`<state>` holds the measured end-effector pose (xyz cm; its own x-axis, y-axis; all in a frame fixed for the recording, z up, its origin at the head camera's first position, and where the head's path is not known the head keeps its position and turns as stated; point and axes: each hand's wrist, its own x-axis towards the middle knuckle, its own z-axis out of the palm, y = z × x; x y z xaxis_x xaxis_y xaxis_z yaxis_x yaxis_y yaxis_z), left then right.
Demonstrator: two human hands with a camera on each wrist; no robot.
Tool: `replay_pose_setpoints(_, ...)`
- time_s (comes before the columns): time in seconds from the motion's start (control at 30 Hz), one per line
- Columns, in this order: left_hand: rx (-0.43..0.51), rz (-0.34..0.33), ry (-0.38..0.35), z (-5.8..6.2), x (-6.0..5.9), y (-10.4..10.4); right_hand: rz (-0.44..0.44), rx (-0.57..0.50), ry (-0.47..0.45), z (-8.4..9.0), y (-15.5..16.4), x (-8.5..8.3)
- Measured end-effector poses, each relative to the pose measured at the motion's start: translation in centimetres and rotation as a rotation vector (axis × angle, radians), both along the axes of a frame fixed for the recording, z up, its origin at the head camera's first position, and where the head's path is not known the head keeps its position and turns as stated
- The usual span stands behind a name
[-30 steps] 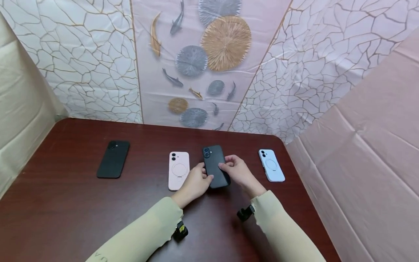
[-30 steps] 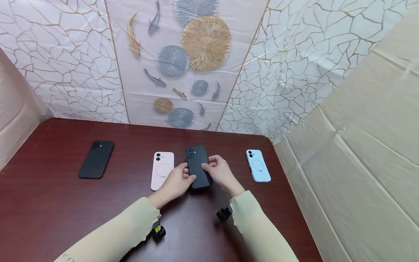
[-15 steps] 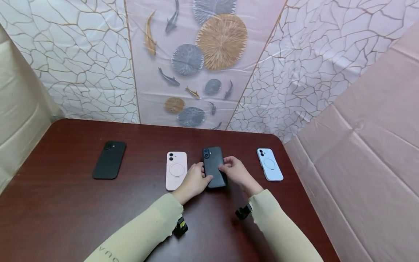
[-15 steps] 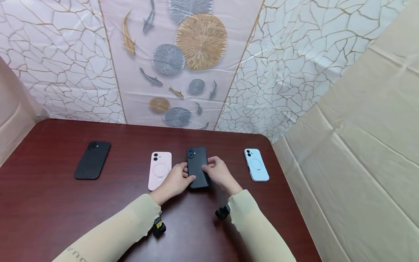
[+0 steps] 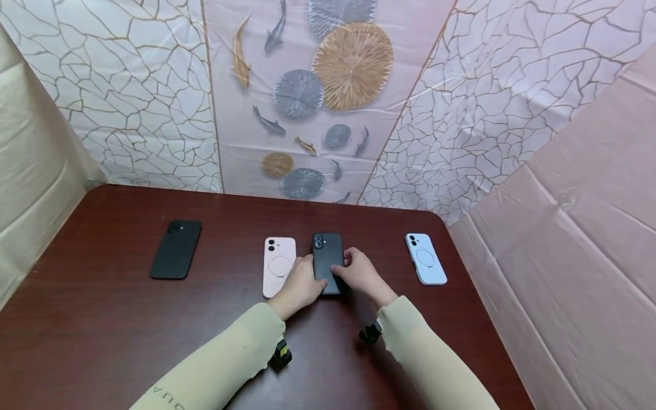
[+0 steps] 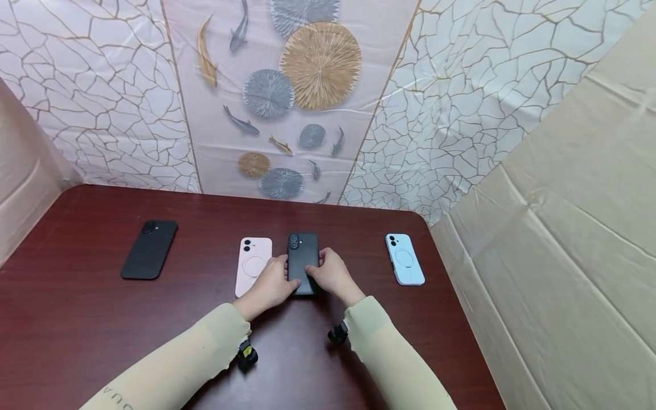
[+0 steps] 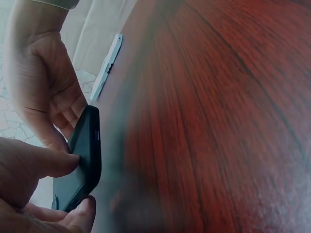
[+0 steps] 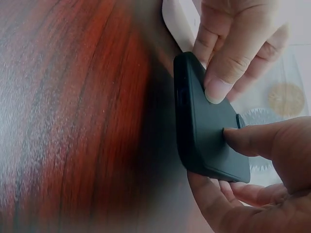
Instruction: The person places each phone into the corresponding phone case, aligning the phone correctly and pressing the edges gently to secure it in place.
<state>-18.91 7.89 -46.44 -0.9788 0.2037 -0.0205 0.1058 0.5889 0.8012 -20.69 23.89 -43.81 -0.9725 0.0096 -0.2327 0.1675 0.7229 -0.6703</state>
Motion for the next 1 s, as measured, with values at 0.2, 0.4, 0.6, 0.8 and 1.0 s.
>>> replay_pose_setpoints(0.2,-0.026,0.022,0.004,-0.4,-0.2,-0.3,0.013,0.048,0.008,-0.6,-0.5,-0.3)
replay_pose_setpoints(0.4,-0.031,0.018,0.005,-0.2,-0.4,-0.4,0.029,0.121,0.001,-1.0,-0.9,-0.6)
replay_pose_setpoints(0.6,-0.084,0.001,0.03,-0.3,-0.2,0.0,0.06,0.156,0.026,-0.8,-1.3,-0.8)
replay_pose_setpoints(0.8,-0.144,-0.038,0.043,-0.4,0.1,0.4,0.071,0.205,0.048,-0.9,-1.1,-0.9)
replay_pose_setpoints(1.0,-0.166,-0.071,0.046,-0.6,0.2,0.4,0.067,0.217,0.045,-1.5,-1.1,-1.0)
